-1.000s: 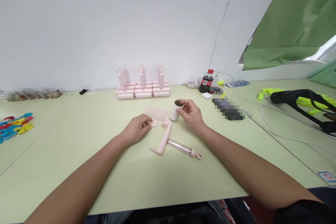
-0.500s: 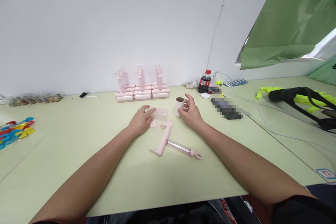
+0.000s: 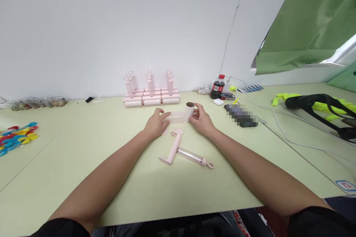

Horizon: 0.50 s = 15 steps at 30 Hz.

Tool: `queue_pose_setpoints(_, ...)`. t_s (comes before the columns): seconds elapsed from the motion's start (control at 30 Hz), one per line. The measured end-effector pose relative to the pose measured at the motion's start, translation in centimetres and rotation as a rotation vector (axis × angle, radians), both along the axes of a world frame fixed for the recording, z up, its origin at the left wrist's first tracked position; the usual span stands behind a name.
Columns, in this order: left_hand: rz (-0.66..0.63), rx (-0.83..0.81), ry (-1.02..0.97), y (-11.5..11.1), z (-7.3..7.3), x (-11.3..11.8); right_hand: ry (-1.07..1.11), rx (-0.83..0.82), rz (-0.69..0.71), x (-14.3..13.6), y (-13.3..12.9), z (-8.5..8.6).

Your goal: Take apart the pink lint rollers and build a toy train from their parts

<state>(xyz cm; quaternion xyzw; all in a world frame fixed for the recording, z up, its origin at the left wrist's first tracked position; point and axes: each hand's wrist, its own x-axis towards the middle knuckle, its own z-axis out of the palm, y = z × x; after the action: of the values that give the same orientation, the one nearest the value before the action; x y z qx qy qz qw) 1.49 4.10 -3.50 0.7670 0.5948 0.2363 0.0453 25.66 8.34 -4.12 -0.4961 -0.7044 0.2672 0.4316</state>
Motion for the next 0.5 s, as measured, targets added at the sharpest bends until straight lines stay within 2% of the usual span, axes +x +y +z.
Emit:
queue_pose_setpoints(0.1, -0.027, -0.025, -0.011, 0.3, 0.3, -0.1, -0.056, 0.019, -0.066, 0.0, -0.1, 0.3)
queue_pose_setpoints(0.2, 0.019, -0.037, -0.042, -0.8, 1.2, -0.5, -0.083, 0.069, -0.131, 0.0, -1.0, 1.0)
queue_pose_setpoints(0.27, 0.043, -0.073, -0.06, -2.1, 2.0, -1.1, -0.139, 0.134, -0.027, -0.2, -2.0, 1.7)
queue_pose_setpoints(0.33, -0.034, -0.167, -0.08, -3.5, 2.7, -1.8, -0.248, 0.167, 0.197, -0.6, -3.1, 2.2)
queue_pose_setpoints(0.4, -0.129, -0.245, -0.109, -4.6, 3.0, -2.4, -0.389, 0.126, 0.386, -0.9, -4.0, 2.4)
queue_pose_setpoints(0.5, -0.189, -0.274, -0.128, -5.0, 2.7, -2.7, -0.596, 0.044, 0.433, -1.4, -4.6, 2.5)
